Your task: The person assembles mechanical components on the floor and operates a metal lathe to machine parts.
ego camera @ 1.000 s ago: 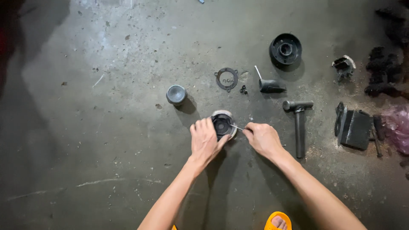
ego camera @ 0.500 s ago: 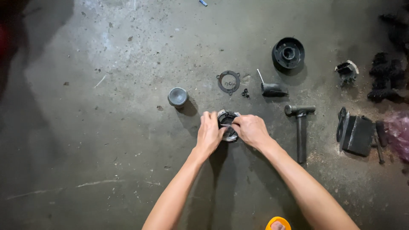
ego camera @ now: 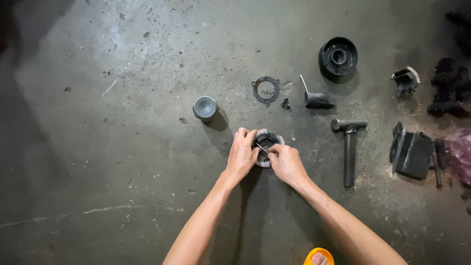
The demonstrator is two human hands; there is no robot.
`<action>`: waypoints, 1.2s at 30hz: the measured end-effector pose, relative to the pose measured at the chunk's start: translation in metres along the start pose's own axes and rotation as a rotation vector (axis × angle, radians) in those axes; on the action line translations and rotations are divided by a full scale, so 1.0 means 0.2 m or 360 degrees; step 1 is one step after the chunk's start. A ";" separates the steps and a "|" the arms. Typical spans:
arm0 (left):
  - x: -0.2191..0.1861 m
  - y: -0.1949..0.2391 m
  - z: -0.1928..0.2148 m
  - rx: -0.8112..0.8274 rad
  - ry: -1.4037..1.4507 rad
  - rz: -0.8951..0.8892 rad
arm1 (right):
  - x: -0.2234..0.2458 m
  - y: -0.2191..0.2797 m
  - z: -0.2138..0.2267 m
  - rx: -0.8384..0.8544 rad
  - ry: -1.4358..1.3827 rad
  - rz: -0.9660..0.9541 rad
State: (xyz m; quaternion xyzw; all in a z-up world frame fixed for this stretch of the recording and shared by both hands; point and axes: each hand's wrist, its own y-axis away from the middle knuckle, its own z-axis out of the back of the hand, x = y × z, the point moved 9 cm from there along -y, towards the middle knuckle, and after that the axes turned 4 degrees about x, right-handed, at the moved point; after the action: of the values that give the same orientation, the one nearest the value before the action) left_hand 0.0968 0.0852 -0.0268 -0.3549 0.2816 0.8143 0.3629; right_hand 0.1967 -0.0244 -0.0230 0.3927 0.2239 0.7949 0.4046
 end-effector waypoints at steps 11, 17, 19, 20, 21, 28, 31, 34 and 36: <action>0.09 -0.03 -0.05 0.0017 0.0080 0.0086 | -0.07 0.05 -0.05 -0.0173 -0.0255 -0.0058; 0.09 -0.02 -0.04 0.0008 0.0059 0.0091 | -0.01 0.10 -0.06 -0.0293 -0.0409 -0.0030; 0.08 -0.03 -0.03 0.0015 0.0051 0.0083 | 0.00 0.11 -0.06 -0.0332 -0.0466 -0.0008; 0.07 -0.03 -0.02 0.0025 0.0065 0.0097 | -0.01 0.09 -0.07 -0.0304 -0.0442 -0.0026; 0.06 -0.03 -0.01 0.0037 0.0081 0.0114 | -0.03 0.07 -0.09 -0.0275 -0.0417 -0.0047; 0.09 -0.09 -0.05 0.0044 0.0064 0.0154 | 0.11 -0.08 0.03 0.0068 0.0115 0.0034; 0.11 -0.09 -0.07 0.0038 0.0129 0.0214 | 0.15 -0.17 0.03 0.0213 0.0566 0.0082; 0.11 -0.08 -0.09 -0.0006 0.0032 0.0242 | 0.38 -0.15 0.02 0.0237 0.1100 0.0674; 0.11 -0.10 -0.06 -0.0043 0.0171 0.0271 | 0.45 -0.20 -0.02 0.0357 0.1096 0.0780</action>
State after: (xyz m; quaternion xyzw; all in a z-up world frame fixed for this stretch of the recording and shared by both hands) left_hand 0.1059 0.0959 -0.0560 -0.3778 0.3188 0.8256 0.2720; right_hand 0.1788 0.0723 -0.0116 0.1877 0.3311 0.9228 0.0605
